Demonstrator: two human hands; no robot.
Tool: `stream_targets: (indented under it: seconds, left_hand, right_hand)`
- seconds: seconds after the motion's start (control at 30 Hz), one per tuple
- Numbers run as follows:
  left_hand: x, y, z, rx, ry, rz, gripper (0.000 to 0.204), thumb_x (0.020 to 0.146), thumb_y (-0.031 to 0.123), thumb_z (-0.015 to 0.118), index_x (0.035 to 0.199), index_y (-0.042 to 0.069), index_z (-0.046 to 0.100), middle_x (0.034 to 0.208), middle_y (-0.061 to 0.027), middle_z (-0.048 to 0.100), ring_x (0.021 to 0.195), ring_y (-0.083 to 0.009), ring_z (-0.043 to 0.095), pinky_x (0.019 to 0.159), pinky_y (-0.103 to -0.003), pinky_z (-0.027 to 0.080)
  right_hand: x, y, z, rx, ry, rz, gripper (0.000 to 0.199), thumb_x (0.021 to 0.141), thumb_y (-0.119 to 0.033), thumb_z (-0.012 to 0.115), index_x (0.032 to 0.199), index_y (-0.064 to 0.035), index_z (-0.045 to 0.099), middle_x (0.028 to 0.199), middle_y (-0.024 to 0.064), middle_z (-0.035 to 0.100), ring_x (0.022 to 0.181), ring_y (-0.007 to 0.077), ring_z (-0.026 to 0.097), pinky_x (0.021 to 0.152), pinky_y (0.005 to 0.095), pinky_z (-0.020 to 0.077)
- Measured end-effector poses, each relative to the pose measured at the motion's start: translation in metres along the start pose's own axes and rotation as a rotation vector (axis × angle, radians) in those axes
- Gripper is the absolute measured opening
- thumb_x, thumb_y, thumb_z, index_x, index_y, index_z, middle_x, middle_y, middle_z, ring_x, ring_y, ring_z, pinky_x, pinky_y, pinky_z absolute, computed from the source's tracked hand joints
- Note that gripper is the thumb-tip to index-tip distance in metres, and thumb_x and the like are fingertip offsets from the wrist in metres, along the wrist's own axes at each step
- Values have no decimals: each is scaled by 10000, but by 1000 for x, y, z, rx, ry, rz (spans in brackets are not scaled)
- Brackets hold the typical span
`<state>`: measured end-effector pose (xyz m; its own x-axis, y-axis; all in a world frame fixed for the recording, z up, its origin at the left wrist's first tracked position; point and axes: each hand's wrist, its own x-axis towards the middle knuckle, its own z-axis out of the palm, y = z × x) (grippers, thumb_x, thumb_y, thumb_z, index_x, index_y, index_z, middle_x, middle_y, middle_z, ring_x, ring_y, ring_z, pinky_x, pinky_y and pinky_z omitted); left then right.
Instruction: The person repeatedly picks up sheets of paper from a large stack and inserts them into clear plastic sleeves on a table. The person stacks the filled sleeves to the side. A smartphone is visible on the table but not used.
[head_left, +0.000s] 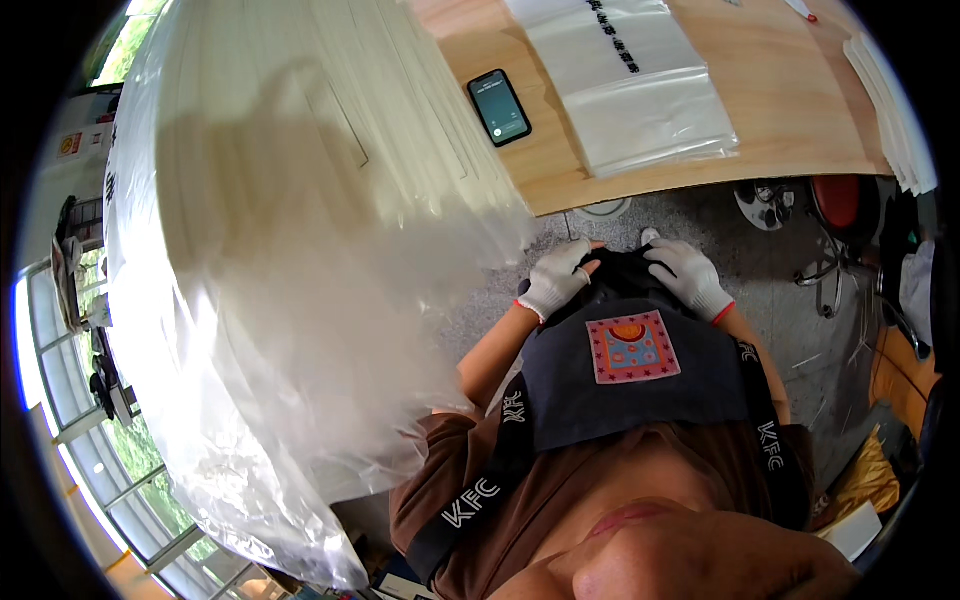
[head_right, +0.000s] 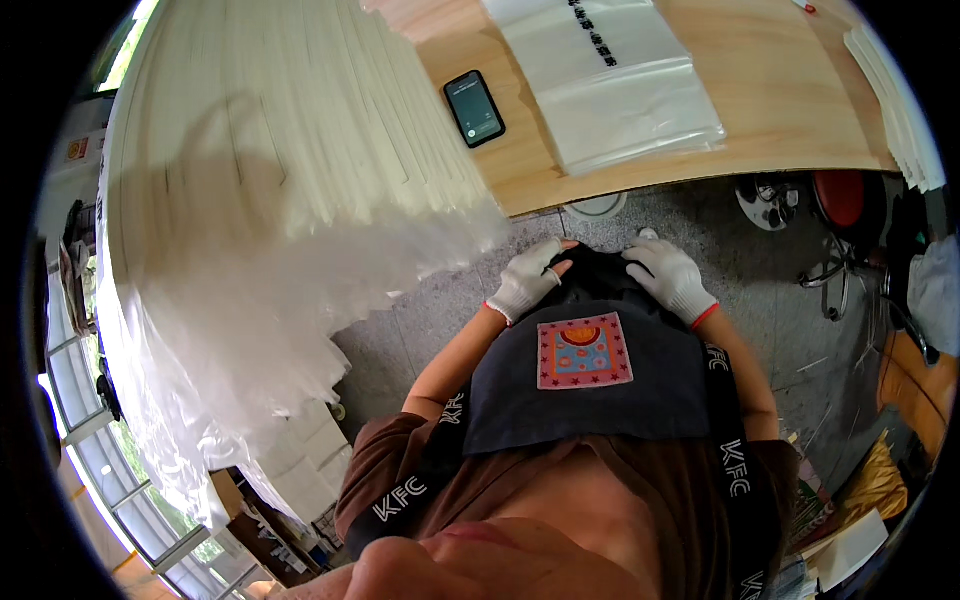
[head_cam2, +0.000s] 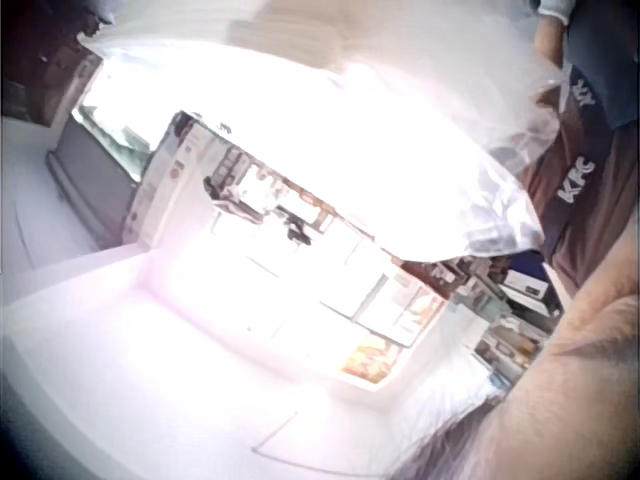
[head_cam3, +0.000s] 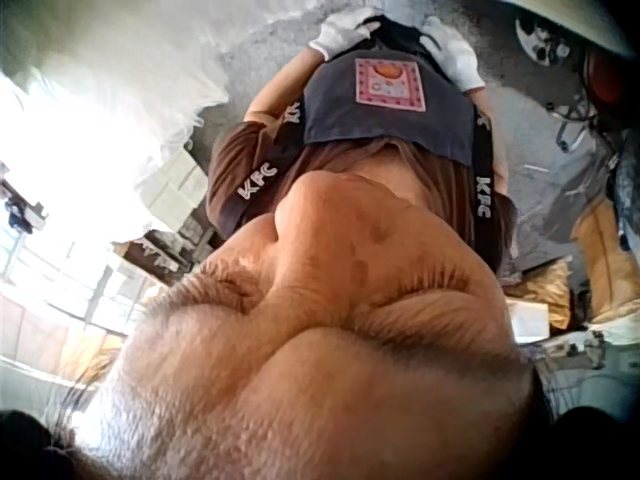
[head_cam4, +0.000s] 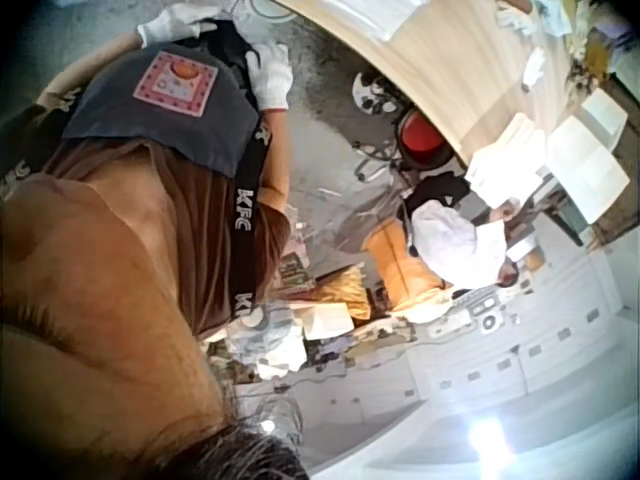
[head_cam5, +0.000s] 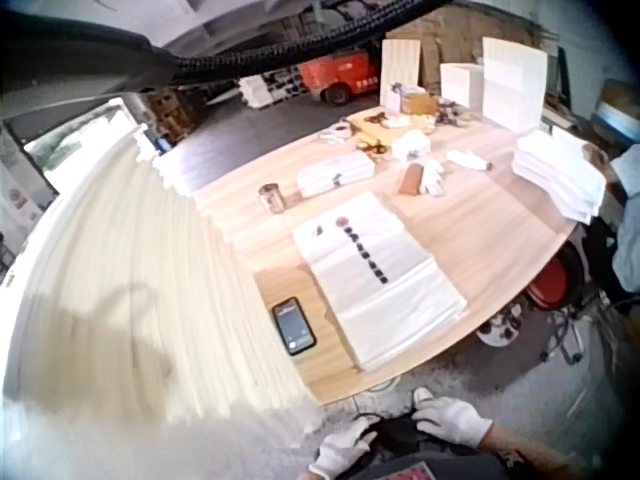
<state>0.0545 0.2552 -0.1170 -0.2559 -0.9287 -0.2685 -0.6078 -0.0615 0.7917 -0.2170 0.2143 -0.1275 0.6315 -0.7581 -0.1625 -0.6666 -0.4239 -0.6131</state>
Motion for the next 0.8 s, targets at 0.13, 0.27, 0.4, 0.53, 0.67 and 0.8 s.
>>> stream_targets:
  seconds: [0.13, 0.27, 0.4, 0.53, 0.67, 0.8]
  left_hand:
    - [6, -3, 3, -45, -79, 39, 321, 870, 188, 585, 1183, 114, 570, 1135, -97, 606, 1061, -286, 567, 894, -356, 452]
    - [7, -7, 6, -56, -95, 51, 316, 869, 190, 585, 1174, 109, 575, 1109, -100, 617, 1045, -288, 573, 888, -359, 454]
    - [13, -8, 7, -81, -120, 73, 309, 871, 188, 580, 1166, 96, 574, 1088, -108, 624, 1031, -288, 582, 882, -359, 455]
    - [17, -3, 15, -141, -135, 90, 303, 877, 179, 568, 1166, 84, 570, 1072, -119, 629, 1009, -280, 598, 861, -347, 461]
    - [28, 4, 24, -191, -134, 49, 301, 882, 192, 569, 1160, 78, 570, 1104, -120, 628, 1020, -267, 604, 857, -330, 463]
    - [46, 22, 33, -178, -78, 7, 279, 882, 174, 576, 1145, 81, 579, 1109, -124, 624, 1021, -269, 605, 865, -329, 462]
  right_hand:
    - [-7, -9, 11, 35, 41, 104, 281, 879, -292, 548, 1103, -137, 618, 1208, 74, 574, 1123, 288, 523, 939, 393, 419]
    - [-10, -13, 17, 55, 43, 132, 273, 876, -286, 549, 1098, -140, 614, 1199, 73, 575, 1104, 287, 531, 927, 393, 426]
    - [-10, -19, 17, 49, 41, 137, 257, 874, -269, 549, 1090, -142, 607, 1175, 69, 582, 1076, 290, 542, 909, 392, 437]
    - [-13, -20, 12, 17, 72, 94, 246, 871, -252, 558, 1079, -130, 606, 1151, 62, 592, 1054, 293, 553, 896, 394, 445]
    - [-18, -1, 8, 70, 97, 91, 238, 863, -246, 571, 1058, -117, 614, 1133, 75, 601, 1047, 298, 555, 892, 400, 445]
    - [-17, 22, -11, 106, 121, 81, 228, 861, -244, 575, 1044, -117, 623, 1131, 92, 605, 1048, 303, 555, 893, 406, 443]
